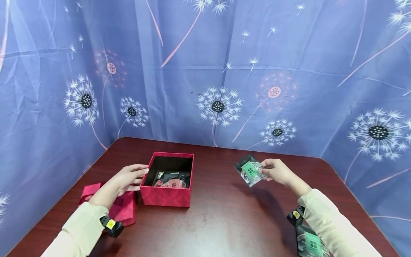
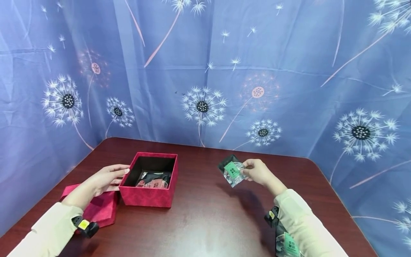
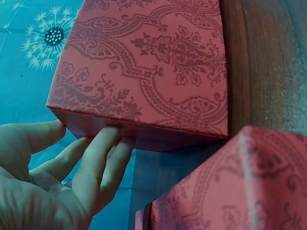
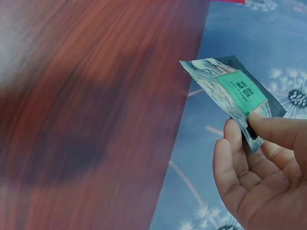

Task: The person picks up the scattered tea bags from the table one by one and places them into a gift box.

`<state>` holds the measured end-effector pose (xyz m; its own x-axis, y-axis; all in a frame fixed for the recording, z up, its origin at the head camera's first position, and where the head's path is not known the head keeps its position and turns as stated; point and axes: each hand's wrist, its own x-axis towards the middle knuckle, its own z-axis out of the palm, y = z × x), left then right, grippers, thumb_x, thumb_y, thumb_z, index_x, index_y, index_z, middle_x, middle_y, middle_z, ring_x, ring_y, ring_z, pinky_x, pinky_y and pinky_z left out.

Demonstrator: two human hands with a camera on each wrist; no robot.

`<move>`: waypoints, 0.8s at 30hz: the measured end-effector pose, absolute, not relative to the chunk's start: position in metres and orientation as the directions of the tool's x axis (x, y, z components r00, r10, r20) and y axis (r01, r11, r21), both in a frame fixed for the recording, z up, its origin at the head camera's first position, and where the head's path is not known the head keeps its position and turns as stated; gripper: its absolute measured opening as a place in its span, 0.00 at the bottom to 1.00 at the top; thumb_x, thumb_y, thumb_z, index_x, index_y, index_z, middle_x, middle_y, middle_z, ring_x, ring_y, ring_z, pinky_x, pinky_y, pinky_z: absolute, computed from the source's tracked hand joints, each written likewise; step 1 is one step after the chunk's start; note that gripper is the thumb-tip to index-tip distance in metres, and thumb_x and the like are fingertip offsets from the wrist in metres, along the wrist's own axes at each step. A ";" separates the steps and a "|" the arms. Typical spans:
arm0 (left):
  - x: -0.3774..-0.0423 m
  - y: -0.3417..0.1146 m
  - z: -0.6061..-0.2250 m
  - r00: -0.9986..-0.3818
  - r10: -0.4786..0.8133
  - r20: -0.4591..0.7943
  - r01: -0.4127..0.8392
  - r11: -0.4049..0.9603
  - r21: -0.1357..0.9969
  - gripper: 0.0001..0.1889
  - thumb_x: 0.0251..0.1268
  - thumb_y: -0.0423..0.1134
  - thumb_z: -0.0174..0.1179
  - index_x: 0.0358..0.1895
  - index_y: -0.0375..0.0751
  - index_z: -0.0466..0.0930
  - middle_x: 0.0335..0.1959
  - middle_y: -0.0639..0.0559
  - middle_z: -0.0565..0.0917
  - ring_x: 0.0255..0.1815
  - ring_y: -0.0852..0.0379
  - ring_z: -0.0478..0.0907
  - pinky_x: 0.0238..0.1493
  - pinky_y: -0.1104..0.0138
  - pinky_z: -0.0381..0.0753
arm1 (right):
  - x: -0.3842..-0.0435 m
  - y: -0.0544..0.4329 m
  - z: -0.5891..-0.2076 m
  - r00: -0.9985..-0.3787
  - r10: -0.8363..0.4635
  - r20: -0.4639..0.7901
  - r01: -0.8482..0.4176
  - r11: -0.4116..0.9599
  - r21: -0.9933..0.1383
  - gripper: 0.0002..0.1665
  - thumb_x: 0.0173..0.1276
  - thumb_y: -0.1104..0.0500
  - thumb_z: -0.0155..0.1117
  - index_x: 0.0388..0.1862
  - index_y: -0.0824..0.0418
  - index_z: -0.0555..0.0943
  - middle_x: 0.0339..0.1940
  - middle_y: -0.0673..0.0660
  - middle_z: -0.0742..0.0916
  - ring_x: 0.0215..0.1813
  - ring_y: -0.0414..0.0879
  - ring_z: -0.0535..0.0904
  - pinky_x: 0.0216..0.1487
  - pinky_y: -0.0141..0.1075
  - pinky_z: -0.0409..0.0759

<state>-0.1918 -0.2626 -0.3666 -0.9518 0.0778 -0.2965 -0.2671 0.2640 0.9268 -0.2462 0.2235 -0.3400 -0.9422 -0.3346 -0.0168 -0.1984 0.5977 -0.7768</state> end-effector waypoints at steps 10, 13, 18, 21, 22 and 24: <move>-0.193 -0.260 -0.370 -0.946 0.076 -0.314 -0.287 0.252 0.924 0.30 0.71 0.45 0.52 0.69 0.33 0.58 0.63 0.29 0.69 0.50 0.47 0.80 0.45 0.58 0.84 | -0.238 0.198 -0.319 -0.910 -0.414 -0.001 -0.266 0.585 -0.766 0.09 0.67 0.69 0.54 0.42 0.76 0.77 0.31 0.60 0.85 0.28 0.41 0.78 0.30 0.34 0.82; -0.193 -0.261 -0.372 -0.947 0.073 -0.313 -0.287 0.247 0.925 0.30 0.71 0.45 0.52 0.69 0.32 0.58 0.62 0.29 0.70 0.49 0.47 0.81 0.44 0.57 0.84 | -0.237 0.189 -0.314 -0.903 -0.430 0.002 -0.274 0.572 -0.773 0.09 0.67 0.69 0.54 0.42 0.76 0.77 0.32 0.61 0.86 0.28 0.40 0.78 0.31 0.35 0.83; -0.193 -0.262 -0.373 -0.948 0.072 -0.309 -0.286 0.229 0.930 0.30 0.71 0.45 0.52 0.69 0.31 0.58 0.62 0.29 0.71 0.48 0.48 0.81 0.44 0.57 0.84 | -0.236 0.173 -0.308 -0.892 -0.452 -0.019 -0.250 0.527 -0.812 0.10 0.67 0.70 0.53 0.45 0.77 0.76 0.33 0.62 0.86 0.29 0.41 0.79 0.33 0.36 0.84; -0.193 -0.263 -0.373 -0.949 0.074 -0.307 -0.284 0.220 0.933 0.30 0.70 0.45 0.53 0.69 0.31 0.59 0.62 0.30 0.71 0.48 0.49 0.82 0.44 0.58 0.84 | -0.237 0.164 -0.305 -0.884 -0.466 -0.032 -0.236 0.505 -0.830 0.12 0.67 0.71 0.53 0.46 0.78 0.75 0.34 0.63 0.86 0.29 0.42 0.80 0.34 0.39 0.85; -0.193 -0.263 -0.373 -0.949 0.074 -0.306 -0.284 0.220 0.933 0.30 0.70 0.45 0.53 0.69 0.31 0.59 0.62 0.30 0.71 0.48 0.49 0.82 0.44 0.58 0.84 | -0.237 0.161 -0.304 -0.882 -0.471 -0.031 -0.239 0.502 -0.831 0.12 0.68 0.71 0.53 0.47 0.78 0.75 0.35 0.63 0.86 0.29 0.42 0.80 0.34 0.39 0.85; -0.193 -0.264 -0.372 -0.949 0.072 -0.307 -0.285 0.223 0.932 0.31 0.70 0.45 0.53 0.69 0.31 0.59 0.61 0.30 0.71 0.48 0.49 0.82 0.44 0.58 0.84 | -0.238 0.155 -0.303 -0.877 -0.479 -0.027 -0.243 0.492 -0.836 0.12 0.68 0.70 0.53 0.47 0.78 0.75 0.35 0.64 0.86 0.29 0.41 0.80 0.35 0.40 0.85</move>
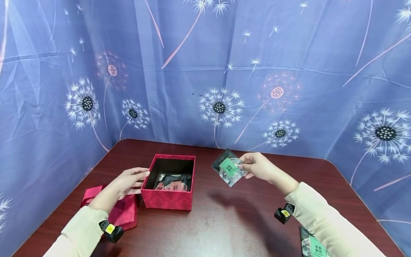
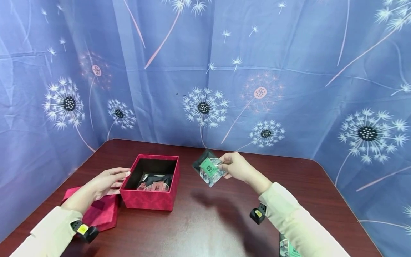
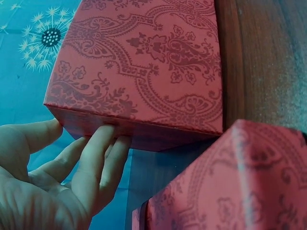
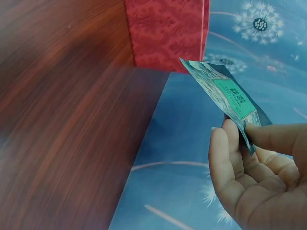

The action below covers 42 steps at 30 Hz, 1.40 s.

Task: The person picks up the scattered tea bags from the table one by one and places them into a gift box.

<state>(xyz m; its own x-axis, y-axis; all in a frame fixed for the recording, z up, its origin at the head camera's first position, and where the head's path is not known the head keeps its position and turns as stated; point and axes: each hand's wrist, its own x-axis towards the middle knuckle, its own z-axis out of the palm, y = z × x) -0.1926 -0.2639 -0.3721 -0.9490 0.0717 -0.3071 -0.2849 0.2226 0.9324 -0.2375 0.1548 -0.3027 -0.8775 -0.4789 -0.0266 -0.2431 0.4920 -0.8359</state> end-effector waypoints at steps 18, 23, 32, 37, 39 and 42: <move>-0.192 -0.265 -0.373 -0.950 0.068 -0.306 -0.285 0.220 0.933 0.31 0.70 0.46 0.53 0.68 0.30 0.58 0.62 0.29 0.70 0.48 0.49 0.81 0.45 0.57 0.84 | -0.245 0.112 -0.300 -0.848 -0.529 0.029 -0.293 0.422 -0.858 0.10 0.65 0.71 0.55 0.44 0.77 0.76 0.35 0.65 0.86 0.27 0.39 0.79 0.33 0.39 0.84; -0.192 -0.266 -0.372 -0.948 0.064 -0.311 -0.290 0.225 0.930 0.31 0.70 0.46 0.53 0.69 0.30 0.58 0.62 0.29 0.70 0.51 0.45 0.80 0.45 0.57 0.84 | -0.246 0.102 -0.307 -0.839 -0.541 0.050 -0.319 0.416 -0.852 0.10 0.65 0.71 0.55 0.43 0.76 0.77 0.34 0.65 0.86 0.28 0.38 0.79 0.31 0.35 0.83; -0.193 -0.266 -0.372 -0.944 0.063 -0.325 -0.304 0.219 0.927 0.31 0.70 0.46 0.53 0.69 0.31 0.58 0.62 0.29 0.69 0.49 0.49 0.81 0.46 0.57 0.83 | -0.244 0.084 -0.310 -0.831 -0.549 0.086 -0.363 0.419 -0.832 0.08 0.64 0.72 0.56 0.41 0.75 0.78 0.35 0.66 0.87 0.27 0.38 0.78 0.32 0.41 0.84; -0.192 -0.267 -0.373 -0.944 0.063 -0.324 -0.304 0.216 0.928 0.31 0.70 0.46 0.53 0.68 0.31 0.59 0.63 0.29 0.69 0.49 0.49 0.80 0.46 0.57 0.83 | -0.244 0.075 -0.313 -0.825 -0.557 0.094 -0.378 0.422 -0.824 0.09 0.64 0.72 0.56 0.41 0.74 0.78 0.35 0.66 0.87 0.27 0.38 0.78 0.32 0.43 0.84; -0.192 -0.267 -0.373 -0.944 0.061 -0.324 -0.304 0.217 0.928 0.31 0.69 0.47 0.54 0.68 0.31 0.59 0.63 0.29 0.69 0.50 0.48 0.80 0.46 0.57 0.83 | -0.244 0.072 -0.314 -0.822 -0.561 0.093 -0.382 0.423 -0.822 0.08 0.64 0.72 0.56 0.41 0.74 0.78 0.35 0.66 0.87 0.27 0.38 0.78 0.31 0.42 0.84; -0.193 -0.266 -0.373 -0.943 0.062 -0.326 -0.306 0.216 0.927 0.32 0.69 0.47 0.54 0.69 0.31 0.59 0.63 0.29 0.69 0.51 0.47 0.80 0.46 0.57 0.83 | -0.243 0.070 -0.318 -0.815 -0.572 0.090 -0.389 0.425 -0.817 0.07 0.64 0.72 0.56 0.40 0.73 0.78 0.34 0.65 0.87 0.27 0.38 0.78 0.30 0.38 0.83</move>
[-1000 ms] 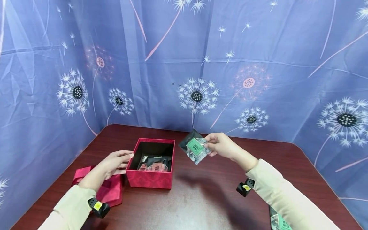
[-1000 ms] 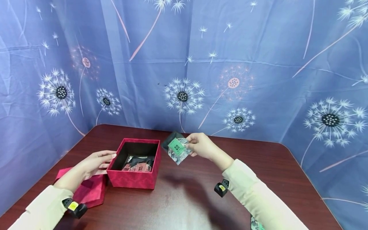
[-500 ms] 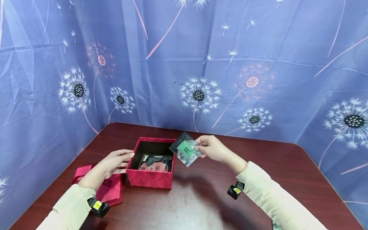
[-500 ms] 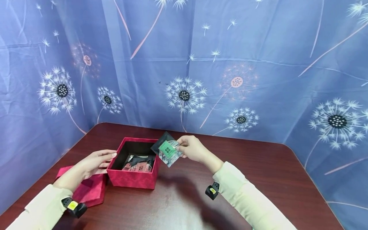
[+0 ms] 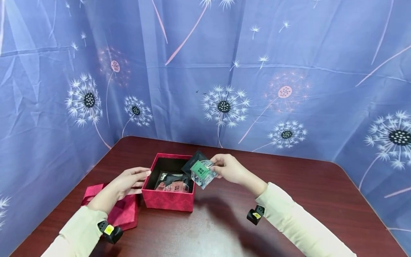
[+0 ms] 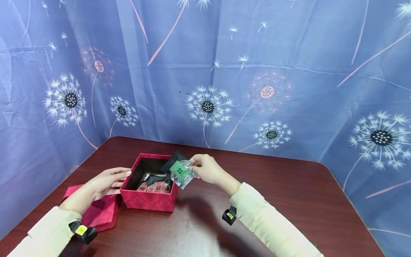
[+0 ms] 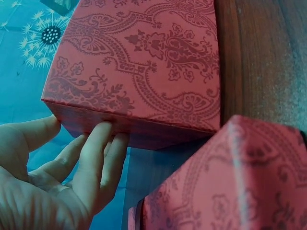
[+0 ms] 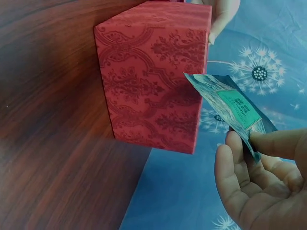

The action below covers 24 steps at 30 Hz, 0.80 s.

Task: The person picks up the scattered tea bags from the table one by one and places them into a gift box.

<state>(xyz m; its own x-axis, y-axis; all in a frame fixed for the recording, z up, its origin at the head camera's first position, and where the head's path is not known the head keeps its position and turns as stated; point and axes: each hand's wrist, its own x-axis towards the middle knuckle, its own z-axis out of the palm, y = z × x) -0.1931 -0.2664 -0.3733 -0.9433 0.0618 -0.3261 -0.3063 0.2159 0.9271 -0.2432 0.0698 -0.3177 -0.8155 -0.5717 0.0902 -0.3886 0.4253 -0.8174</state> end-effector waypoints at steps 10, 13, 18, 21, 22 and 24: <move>-0.195 -0.266 -0.373 -0.940 0.073 -0.333 -0.314 0.195 0.929 0.32 0.70 0.46 0.53 0.69 0.30 0.58 0.62 0.29 0.69 0.48 0.50 0.81 0.47 0.57 0.83 | -0.244 0.069 -0.325 -0.809 -0.582 0.083 -0.390 0.425 -0.817 0.08 0.64 0.71 0.56 0.40 0.73 0.78 0.33 0.65 0.87 0.28 0.42 0.79 0.31 0.40 0.83; -0.196 -0.266 -0.371 -0.940 0.077 -0.333 -0.315 0.186 0.931 0.32 0.69 0.46 0.54 0.69 0.30 0.58 0.61 0.30 0.71 0.46 0.51 0.81 0.47 0.57 0.83 | -0.245 0.068 -0.324 -0.814 -0.572 0.099 -0.399 0.428 -0.811 0.07 0.64 0.72 0.56 0.40 0.73 0.79 0.33 0.65 0.87 0.28 0.40 0.78 0.31 0.41 0.83; -0.196 -0.268 -0.370 -0.940 0.087 -0.331 -0.313 0.176 0.933 0.32 0.69 0.46 0.54 0.69 0.30 0.58 0.57 0.36 0.76 0.45 0.54 0.81 0.47 0.57 0.83 | -0.246 0.064 -0.323 -0.819 -0.563 0.113 -0.412 0.439 -0.798 0.07 0.63 0.72 0.57 0.40 0.72 0.79 0.33 0.65 0.87 0.27 0.42 0.79 0.30 0.43 0.83; -0.196 -0.268 -0.371 -0.938 0.090 -0.334 -0.315 0.175 0.933 0.32 0.69 0.46 0.54 0.69 0.29 0.58 0.56 0.39 0.77 0.45 0.54 0.81 0.47 0.57 0.83 | -0.246 0.061 -0.323 -0.820 -0.562 0.111 -0.409 0.439 -0.800 0.08 0.63 0.72 0.57 0.40 0.73 0.79 0.33 0.65 0.87 0.27 0.43 0.79 0.30 0.42 0.83; -0.196 -0.269 -0.371 -0.937 0.092 -0.336 -0.317 0.172 0.933 0.33 0.69 0.46 0.54 0.69 0.29 0.58 0.56 0.39 0.77 0.45 0.54 0.81 0.48 0.57 0.83 | -0.247 0.060 -0.323 -0.821 -0.560 0.110 -0.407 0.439 -0.801 0.08 0.63 0.72 0.57 0.40 0.73 0.79 0.33 0.64 0.87 0.27 0.42 0.79 0.30 0.41 0.83; -0.196 -0.269 -0.373 -0.936 0.095 -0.340 -0.321 0.172 0.931 0.33 0.69 0.47 0.54 0.69 0.30 0.58 0.56 0.39 0.76 0.45 0.54 0.81 0.48 0.57 0.83 | -0.248 0.057 -0.323 -0.824 -0.558 0.104 -0.399 0.439 -0.805 0.07 0.63 0.72 0.57 0.40 0.72 0.79 0.32 0.64 0.87 0.27 0.41 0.78 0.29 0.36 0.82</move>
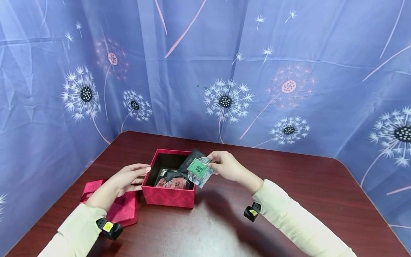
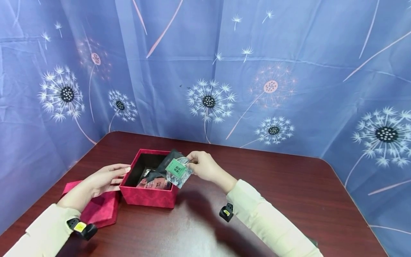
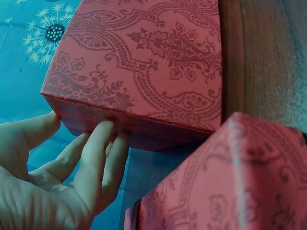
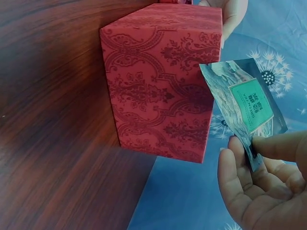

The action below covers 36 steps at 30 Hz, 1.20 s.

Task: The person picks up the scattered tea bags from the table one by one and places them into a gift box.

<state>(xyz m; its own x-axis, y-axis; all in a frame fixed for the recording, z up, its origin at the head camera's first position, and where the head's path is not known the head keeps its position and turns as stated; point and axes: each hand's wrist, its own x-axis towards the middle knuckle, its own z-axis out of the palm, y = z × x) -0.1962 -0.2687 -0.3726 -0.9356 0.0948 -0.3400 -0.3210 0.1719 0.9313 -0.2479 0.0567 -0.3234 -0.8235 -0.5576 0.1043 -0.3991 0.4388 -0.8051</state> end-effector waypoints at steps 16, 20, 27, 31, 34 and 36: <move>-0.197 -0.270 -0.373 -0.933 0.096 -0.347 -0.330 0.160 0.930 0.33 0.69 0.47 0.55 0.69 0.31 0.57 0.54 0.41 0.79 0.45 0.55 0.81 0.47 0.59 0.83 | -0.253 0.032 -0.319 -0.819 -0.559 0.130 -0.413 0.415 -0.811 0.09 0.64 0.71 0.57 0.42 0.72 0.79 0.34 0.65 0.87 0.28 0.39 0.78 0.28 0.35 0.82; -0.196 -0.270 -0.373 -0.931 0.106 -0.348 -0.332 0.148 0.932 0.33 0.68 0.47 0.55 0.68 0.30 0.58 0.48 0.48 0.81 0.44 0.56 0.81 0.46 0.60 0.84 | -0.251 0.026 -0.317 -0.817 -0.563 0.122 -0.407 0.413 -0.815 0.08 0.65 0.70 0.58 0.41 0.72 0.80 0.35 0.65 0.87 0.28 0.39 0.78 0.31 0.40 0.83; -0.197 -0.271 -0.375 -0.931 0.107 -0.350 -0.333 0.149 0.931 0.33 0.68 0.46 0.55 0.69 0.30 0.57 0.50 0.47 0.80 0.44 0.56 0.81 0.46 0.60 0.83 | -0.250 0.016 -0.317 -0.794 -0.592 0.137 -0.449 0.419 -0.789 0.08 0.65 0.69 0.58 0.42 0.70 0.80 0.35 0.63 0.87 0.27 0.41 0.78 0.27 0.31 0.79; -0.197 -0.271 -0.376 -0.932 0.107 -0.347 -0.329 0.150 0.932 0.33 0.69 0.47 0.55 0.69 0.30 0.57 0.54 0.41 0.77 0.45 0.56 0.81 0.46 0.60 0.83 | -0.249 0.013 -0.320 -0.783 -0.608 0.128 -0.459 0.427 -0.779 0.09 0.65 0.69 0.58 0.43 0.70 0.80 0.34 0.62 0.86 0.26 0.47 0.78 0.26 0.27 0.75; -0.197 -0.271 -0.377 -0.932 0.108 -0.347 -0.330 0.149 0.932 0.34 0.69 0.47 0.55 0.69 0.30 0.56 0.61 0.33 0.71 0.46 0.56 0.80 0.47 0.61 0.83 | -0.247 0.011 -0.323 -0.787 -0.605 0.119 -0.455 0.439 -0.775 0.08 0.64 0.69 0.58 0.42 0.69 0.80 0.33 0.61 0.86 0.24 0.44 0.76 0.25 0.27 0.74; -0.197 -0.272 -0.377 -0.931 0.110 -0.348 -0.331 0.147 0.932 0.34 0.69 0.47 0.54 0.69 0.30 0.55 0.64 0.30 0.67 0.47 0.55 0.80 0.47 0.61 0.83 | -0.247 0.009 -0.325 -0.788 -0.602 0.129 -0.465 0.444 -0.766 0.08 0.64 0.69 0.59 0.42 0.68 0.80 0.31 0.60 0.86 0.24 0.40 0.74 0.25 0.27 0.72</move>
<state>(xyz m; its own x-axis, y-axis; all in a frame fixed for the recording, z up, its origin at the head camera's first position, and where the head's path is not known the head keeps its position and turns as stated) -0.1972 -0.2718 -0.3774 -0.9310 0.1104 -0.3481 -0.3311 0.1469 0.9321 -0.2473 0.0090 -0.3247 -0.7877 -0.6025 0.1287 -0.4646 0.4438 -0.7662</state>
